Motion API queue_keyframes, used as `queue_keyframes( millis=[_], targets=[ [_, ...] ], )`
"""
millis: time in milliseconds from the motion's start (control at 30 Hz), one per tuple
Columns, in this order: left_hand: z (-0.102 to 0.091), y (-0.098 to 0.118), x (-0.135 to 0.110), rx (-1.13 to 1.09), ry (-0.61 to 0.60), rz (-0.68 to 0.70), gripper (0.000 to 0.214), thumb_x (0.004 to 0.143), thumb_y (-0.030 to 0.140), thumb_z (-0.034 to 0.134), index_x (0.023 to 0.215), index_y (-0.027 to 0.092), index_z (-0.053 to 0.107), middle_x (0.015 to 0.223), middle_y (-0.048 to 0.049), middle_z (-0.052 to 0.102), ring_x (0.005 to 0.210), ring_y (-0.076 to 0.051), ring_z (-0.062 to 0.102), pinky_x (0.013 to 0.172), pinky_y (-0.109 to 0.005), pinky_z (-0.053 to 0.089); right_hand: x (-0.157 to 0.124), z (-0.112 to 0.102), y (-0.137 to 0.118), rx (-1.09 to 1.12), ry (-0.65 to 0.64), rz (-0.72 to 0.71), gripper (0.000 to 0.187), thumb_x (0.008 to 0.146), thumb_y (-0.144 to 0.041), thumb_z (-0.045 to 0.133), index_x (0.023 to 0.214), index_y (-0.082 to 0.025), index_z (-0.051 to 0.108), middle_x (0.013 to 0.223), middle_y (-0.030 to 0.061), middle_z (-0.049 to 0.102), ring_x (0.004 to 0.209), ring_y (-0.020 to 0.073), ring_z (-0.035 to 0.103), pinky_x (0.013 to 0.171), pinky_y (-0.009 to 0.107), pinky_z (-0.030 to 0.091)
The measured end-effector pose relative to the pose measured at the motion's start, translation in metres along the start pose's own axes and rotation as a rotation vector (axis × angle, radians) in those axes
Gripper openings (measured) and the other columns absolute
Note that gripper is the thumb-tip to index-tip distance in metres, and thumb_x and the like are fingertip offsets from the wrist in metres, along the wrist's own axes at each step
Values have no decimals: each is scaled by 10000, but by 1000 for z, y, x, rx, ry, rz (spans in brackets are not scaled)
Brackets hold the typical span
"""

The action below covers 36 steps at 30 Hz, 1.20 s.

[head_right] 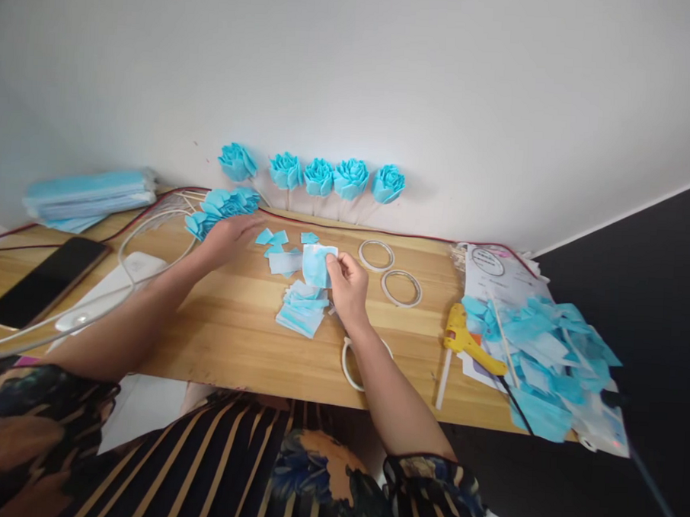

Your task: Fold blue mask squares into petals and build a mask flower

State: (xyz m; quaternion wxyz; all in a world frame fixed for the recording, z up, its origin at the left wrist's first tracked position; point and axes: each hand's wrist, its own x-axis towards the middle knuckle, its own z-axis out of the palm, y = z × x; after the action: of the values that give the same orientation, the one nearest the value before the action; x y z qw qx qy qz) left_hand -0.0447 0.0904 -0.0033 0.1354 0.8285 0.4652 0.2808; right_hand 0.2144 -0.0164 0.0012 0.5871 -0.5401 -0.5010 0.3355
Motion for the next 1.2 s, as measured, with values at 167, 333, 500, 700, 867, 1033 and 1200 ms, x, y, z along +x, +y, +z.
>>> queue_keyframes(
  millis=[167,333,500,700,867,1033,1200],
  targets=[
    [15,-32,8,38,45,-29,463,953,279,366,1185,124,736,1309,-146,714,1252,-286,634,1127,-414,447,0,0,1,-6,-5,12,318,845,-475,634,691,-206,561,632,-46,413,618,113,359,566,249,319],
    [18,-37,11,73,45,-86,477,938,251,367,1210,113,733,1348,-153,692,1248,-294,636,1128,-426,447,1,-1,3,-12,-15,28,326,842,-498,634,706,-209,575,637,-45,422,621,115,366,572,251,326],
    [20,-37,11,106,69,-145,487,944,253,374,1252,98,718,1365,-175,676,1262,-313,624,1126,-434,437,0,-1,2,-10,-14,28,320,847,-482,634,700,-207,564,637,-46,414,623,113,361,573,250,322],
    [15,-36,11,132,43,-164,505,937,249,360,1276,75,692,1246,-196,712,1099,-321,668,1011,-442,501,0,-1,0,-22,-12,23,324,849,-468,628,677,-209,538,626,-48,400,615,110,348,564,250,310],
    [14,-27,8,67,52,-84,430,936,262,396,1167,144,739,1245,-138,731,1168,-292,656,1065,-413,484,0,0,0,-20,-9,15,317,848,-478,628,699,-205,566,632,-45,420,620,112,362,565,248,319],
    [9,-11,-7,25,14,-36,465,972,348,394,1124,116,767,1215,-163,752,1147,-316,682,1027,-411,503,1,0,3,-1,-16,16,307,848,-465,640,700,-208,564,636,-44,418,621,114,365,576,252,328],
    [-8,-5,-31,106,12,-111,477,959,322,390,1205,133,753,1219,-146,759,1117,-331,695,963,-425,526,0,-1,3,7,-20,19,309,854,-469,637,705,-210,560,648,-44,422,620,112,371,588,255,336]
  ],
)
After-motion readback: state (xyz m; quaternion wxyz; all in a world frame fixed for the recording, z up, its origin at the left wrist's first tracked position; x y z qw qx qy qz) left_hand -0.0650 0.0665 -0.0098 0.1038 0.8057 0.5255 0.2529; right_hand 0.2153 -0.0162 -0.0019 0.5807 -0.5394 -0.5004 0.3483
